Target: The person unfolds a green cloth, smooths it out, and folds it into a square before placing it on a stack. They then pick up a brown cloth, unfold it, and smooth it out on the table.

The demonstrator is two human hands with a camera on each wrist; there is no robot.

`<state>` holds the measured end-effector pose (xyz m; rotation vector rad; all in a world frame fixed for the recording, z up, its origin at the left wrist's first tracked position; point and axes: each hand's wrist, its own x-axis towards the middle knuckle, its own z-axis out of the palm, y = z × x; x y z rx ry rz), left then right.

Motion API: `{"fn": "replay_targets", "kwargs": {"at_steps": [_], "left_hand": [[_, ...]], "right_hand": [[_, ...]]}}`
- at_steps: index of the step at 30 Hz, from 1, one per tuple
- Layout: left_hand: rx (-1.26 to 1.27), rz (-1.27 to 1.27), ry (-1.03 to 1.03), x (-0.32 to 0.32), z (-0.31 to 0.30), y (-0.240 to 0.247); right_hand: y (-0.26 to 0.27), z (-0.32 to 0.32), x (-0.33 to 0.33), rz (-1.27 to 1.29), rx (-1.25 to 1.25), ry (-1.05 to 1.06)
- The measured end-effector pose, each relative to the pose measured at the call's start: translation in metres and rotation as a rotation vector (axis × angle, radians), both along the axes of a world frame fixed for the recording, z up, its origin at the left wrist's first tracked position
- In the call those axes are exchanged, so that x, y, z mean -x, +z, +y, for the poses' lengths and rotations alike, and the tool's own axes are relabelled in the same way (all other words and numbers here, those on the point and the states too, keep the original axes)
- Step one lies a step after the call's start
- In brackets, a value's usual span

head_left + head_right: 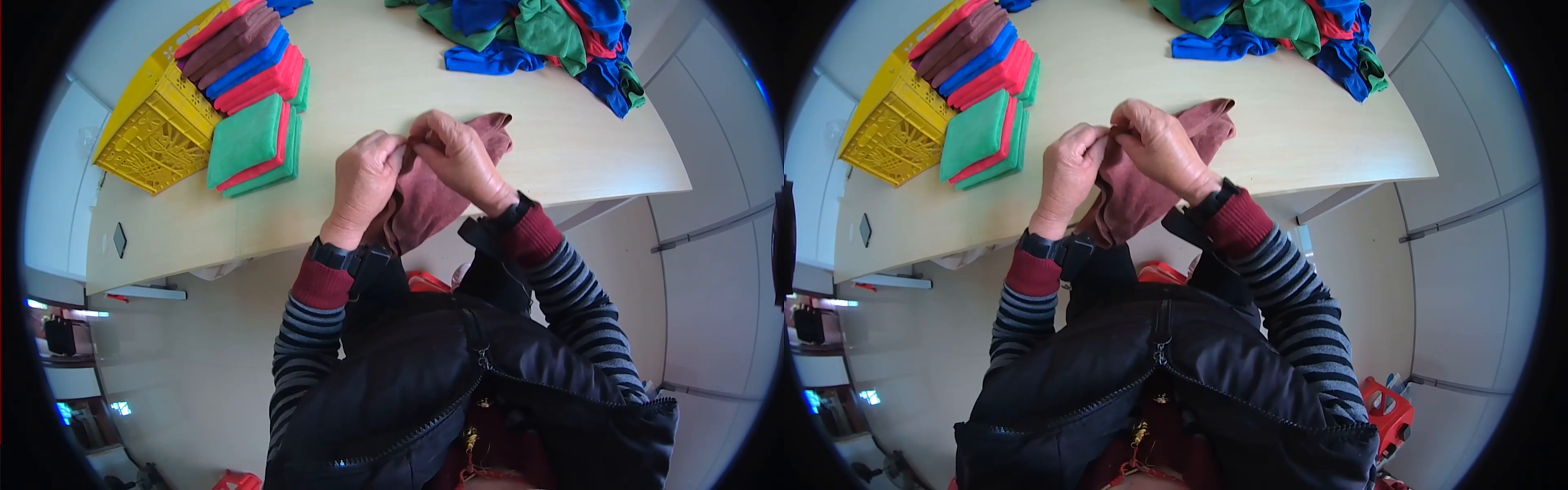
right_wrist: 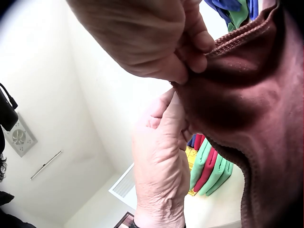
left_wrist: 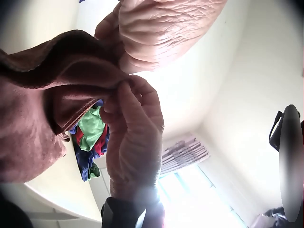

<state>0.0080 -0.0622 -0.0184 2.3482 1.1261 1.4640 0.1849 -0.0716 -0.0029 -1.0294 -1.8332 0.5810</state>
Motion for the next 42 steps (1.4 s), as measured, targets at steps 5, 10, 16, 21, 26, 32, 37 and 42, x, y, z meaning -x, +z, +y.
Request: {"fn": "replay_targets", "kwargs": {"at_steps": [5, 10, 16, 21, 26, 32, 37, 42], "left_hand": [[0.174, -0.15, 0.003, 0.028, -0.02, -0.018], [0.211, 0.052, 0.042, 0.071, -0.067, -0.073], [0.022, 0.483, 0.133, 0.074, -0.1, -0.091], [-0.033, 0.458, 0.17, 0.068, -0.087, -0.1], [0.072, 0.262, 0.118, 0.067, -0.079, -0.109], [0.099, -0.099, 0.085, 0.067, -0.057, -0.088], [0.33, -0.305, 0.038, 0.073, -0.038, -0.069], [0.3, -0.54, -0.092, 0.069, -0.032, -0.023]], "right_hand": [[-0.005, 0.012, -0.006, 0.036, 0.004, 0.019], [-0.001, 0.02, -0.031, -0.128, -0.019, -0.047], [-0.009, 0.038, -0.054, -0.027, 0.019, -0.085], [-0.01, 0.043, -0.064, 0.017, 0.032, -0.098], [-0.009, 0.051, -0.081, 0.067, 0.026, -0.12], [0.009, 0.057, -0.122, 0.157, -0.032, -0.18], [0.046, 0.037, -0.148, 0.209, -0.088, -0.213], [0.074, 0.006, -0.15, 0.229, -0.122, -0.257]]}}
